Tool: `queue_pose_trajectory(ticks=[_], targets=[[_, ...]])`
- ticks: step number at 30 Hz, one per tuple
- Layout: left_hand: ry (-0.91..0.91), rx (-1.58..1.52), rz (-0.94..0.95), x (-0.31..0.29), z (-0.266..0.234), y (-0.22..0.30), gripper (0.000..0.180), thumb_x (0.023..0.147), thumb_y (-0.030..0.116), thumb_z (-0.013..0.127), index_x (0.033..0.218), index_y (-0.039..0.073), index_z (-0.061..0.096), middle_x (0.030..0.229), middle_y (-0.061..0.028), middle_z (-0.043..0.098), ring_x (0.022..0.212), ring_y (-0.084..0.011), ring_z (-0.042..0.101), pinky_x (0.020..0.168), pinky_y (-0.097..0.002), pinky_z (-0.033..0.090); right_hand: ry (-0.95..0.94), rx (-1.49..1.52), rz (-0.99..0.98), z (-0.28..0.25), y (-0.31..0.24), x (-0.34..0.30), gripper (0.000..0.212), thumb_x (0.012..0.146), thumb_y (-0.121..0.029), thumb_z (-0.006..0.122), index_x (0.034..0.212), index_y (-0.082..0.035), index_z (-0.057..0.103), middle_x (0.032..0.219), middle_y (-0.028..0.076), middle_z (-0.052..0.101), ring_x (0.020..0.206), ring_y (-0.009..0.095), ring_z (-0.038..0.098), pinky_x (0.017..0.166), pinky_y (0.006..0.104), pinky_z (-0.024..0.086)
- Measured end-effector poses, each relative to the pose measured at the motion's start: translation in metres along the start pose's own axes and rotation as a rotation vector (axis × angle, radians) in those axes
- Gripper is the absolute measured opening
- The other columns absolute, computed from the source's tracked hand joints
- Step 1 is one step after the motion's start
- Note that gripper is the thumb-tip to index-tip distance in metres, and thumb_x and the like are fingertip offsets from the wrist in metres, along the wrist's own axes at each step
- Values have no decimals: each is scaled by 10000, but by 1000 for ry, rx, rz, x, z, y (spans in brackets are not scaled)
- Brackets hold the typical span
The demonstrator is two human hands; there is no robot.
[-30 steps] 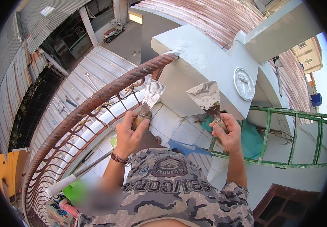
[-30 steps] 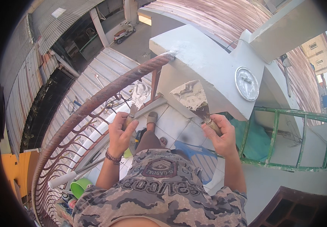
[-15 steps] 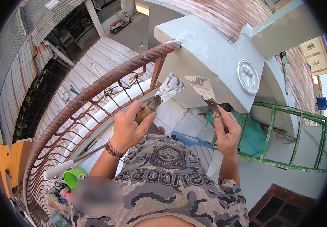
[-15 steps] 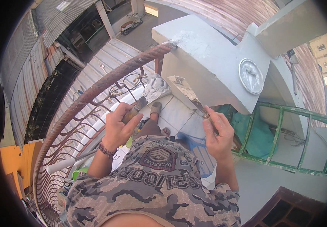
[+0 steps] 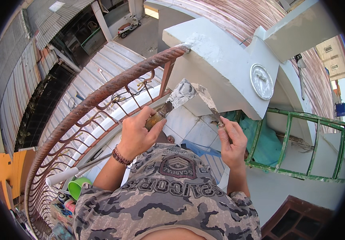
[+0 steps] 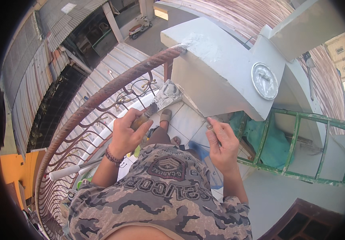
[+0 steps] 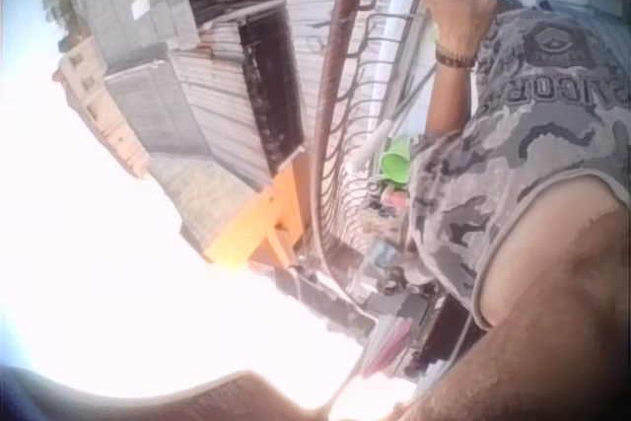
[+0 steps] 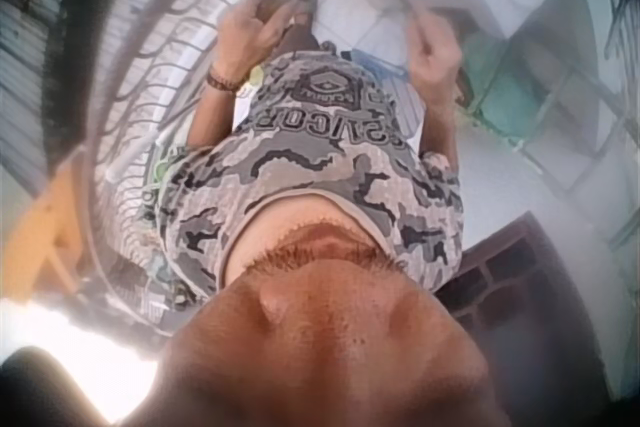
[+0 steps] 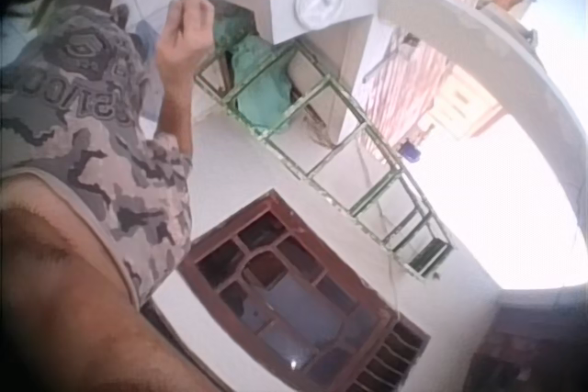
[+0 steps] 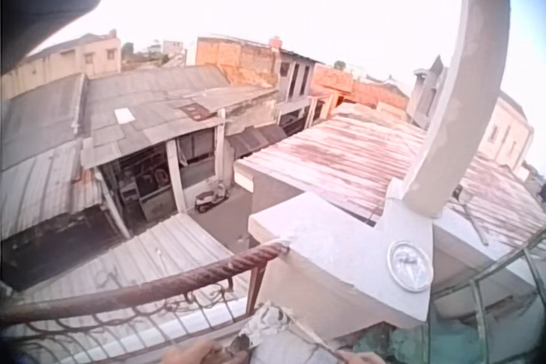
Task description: The person uses two putty knives to scoop white plaster from a metal tray and applies it to a white wall and ceiling area. They repeatedly transfer plaster between the knives and spread it on the surface while standing on a tiled balcony.
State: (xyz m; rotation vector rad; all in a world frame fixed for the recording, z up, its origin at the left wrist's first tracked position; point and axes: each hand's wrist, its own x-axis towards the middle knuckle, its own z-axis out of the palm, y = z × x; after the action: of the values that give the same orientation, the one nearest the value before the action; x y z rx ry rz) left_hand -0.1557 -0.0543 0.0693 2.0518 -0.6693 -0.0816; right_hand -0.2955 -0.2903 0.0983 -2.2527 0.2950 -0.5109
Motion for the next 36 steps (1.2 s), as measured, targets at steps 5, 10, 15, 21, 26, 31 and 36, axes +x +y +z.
queue_pose_trajectory(ticks=[5,10,15,21,26,31,36], targets=[[6,-72,22,-1,-2,3,234,784,166,755,870,28,587,631,-104,613,518,-208,586,503,-305,457,1,-45,-26,2,8,-3,266,889,-37,628,1150,13,643,910,111,618,730,176,576,642,292,468],[52,-97,47,2,-12,9,234,784,179,756,874,38,592,652,-113,625,525,-234,608,506,-308,466,28,-481,-164,-3,28,-3,270,898,-94,628,1155,-12,645,881,106,617,674,189,580,605,295,464],[111,13,31,2,-13,-2,241,779,170,759,895,39,594,690,-129,644,558,-249,625,517,-309,469,-61,62,380,-13,29,-4,327,967,-161,557,1234,24,593,880,71,639,654,96,549,533,222,442],[152,-47,-10,-1,3,-12,281,770,94,767,912,22,535,663,-91,599,571,-125,517,537,-269,426,-269,564,568,-33,5,2,390,963,-134,538,1315,32,519,863,94,647,616,87,548,476,208,434],[211,-46,-3,-3,12,-13,284,782,111,775,913,25,537,663,-98,606,570,-137,556,529,-275,433,-308,614,583,-37,-15,8,386,957,-130,536,1302,42,526,859,115,653,573,87,545,437,200,415],[259,26,76,-3,13,-15,284,770,117,791,887,26,548,657,-104,608,529,-164,567,511,-274,438,-322,614,589,-37,-28,15,387,951,-138,543,1290,49,534,844,124,652,545,88,544,411,196,402],[350,143,321,-2,13,-32,286,698,63,814,856,22,579,701,-108,624,540,-210,597,505,-295,452,-353,696,663,-43,-36,22,371,945,-127,545,1270,52,548,823,125,654,542,94,547,406,206,405]])
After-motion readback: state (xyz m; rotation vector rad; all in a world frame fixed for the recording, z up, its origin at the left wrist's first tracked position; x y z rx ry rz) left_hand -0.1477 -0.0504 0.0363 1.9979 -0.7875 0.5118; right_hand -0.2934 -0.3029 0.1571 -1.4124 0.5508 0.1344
